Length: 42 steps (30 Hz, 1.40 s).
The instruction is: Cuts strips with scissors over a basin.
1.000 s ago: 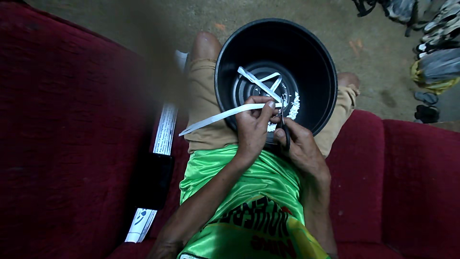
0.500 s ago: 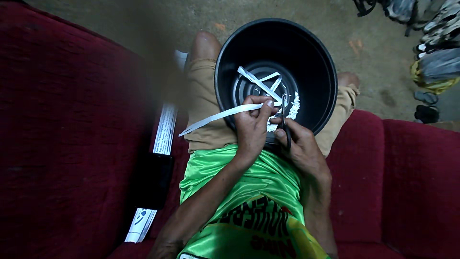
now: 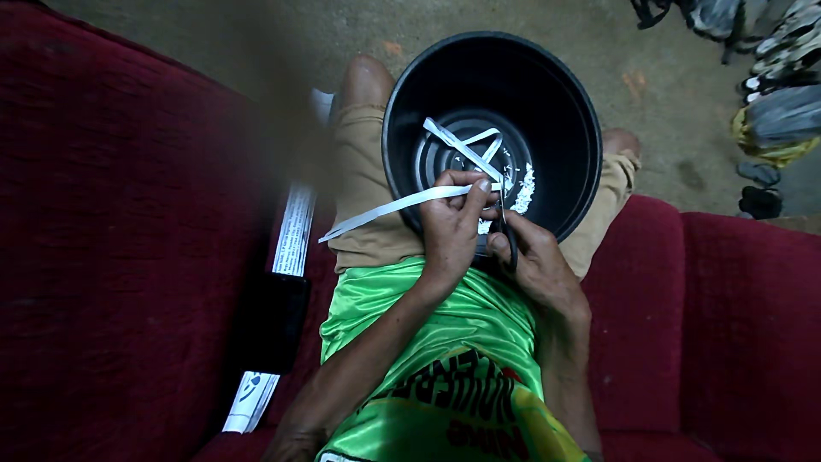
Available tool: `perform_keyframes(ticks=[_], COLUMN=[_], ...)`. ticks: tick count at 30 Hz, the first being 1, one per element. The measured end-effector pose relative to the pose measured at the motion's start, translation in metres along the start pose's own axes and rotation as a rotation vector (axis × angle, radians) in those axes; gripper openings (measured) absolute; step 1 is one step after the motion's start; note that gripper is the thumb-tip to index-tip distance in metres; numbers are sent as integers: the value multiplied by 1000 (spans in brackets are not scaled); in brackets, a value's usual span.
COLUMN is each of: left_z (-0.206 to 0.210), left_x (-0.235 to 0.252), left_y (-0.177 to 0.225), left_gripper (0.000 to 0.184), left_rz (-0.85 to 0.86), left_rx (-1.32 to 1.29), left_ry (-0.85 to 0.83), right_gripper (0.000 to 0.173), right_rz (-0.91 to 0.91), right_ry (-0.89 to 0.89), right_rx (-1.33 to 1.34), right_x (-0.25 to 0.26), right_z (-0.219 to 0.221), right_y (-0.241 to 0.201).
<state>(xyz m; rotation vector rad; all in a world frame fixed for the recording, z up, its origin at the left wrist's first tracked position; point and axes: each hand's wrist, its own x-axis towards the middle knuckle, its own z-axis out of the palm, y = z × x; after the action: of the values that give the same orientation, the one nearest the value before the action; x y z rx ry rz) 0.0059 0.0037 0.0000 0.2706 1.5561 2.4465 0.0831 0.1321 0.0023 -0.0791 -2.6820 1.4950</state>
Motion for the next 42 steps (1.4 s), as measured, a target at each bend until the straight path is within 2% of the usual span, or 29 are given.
perform_keyframes(ticks=[10, 15, 19, 24, 42], left_z=[2, 0, -2, -1, 1], left_x=[8, 0, 1, 0, -1], left_y=[-8, -2, -2, -1, 0], left_gripper=[8, 10, 11, 11, 10], left_rz=[22, 9, 12, -2, -9], left_rx=[-61, 1, 3, 2, 20], left_ry=[33, 0, 17, 17, -10], right_gripper=[35, 30, 40, 51, 40], right_rz=[-7, -9, 36, -17, 20], right_ry=[23, 36, -10, -25, 15], right_rx=[4, 69, 49, -9, 49], right_x=[0, -1, -4, -3, 0], right_z=[0, 1, 0, 0, 1], right_y=[1, 2, 1, 1, 0])
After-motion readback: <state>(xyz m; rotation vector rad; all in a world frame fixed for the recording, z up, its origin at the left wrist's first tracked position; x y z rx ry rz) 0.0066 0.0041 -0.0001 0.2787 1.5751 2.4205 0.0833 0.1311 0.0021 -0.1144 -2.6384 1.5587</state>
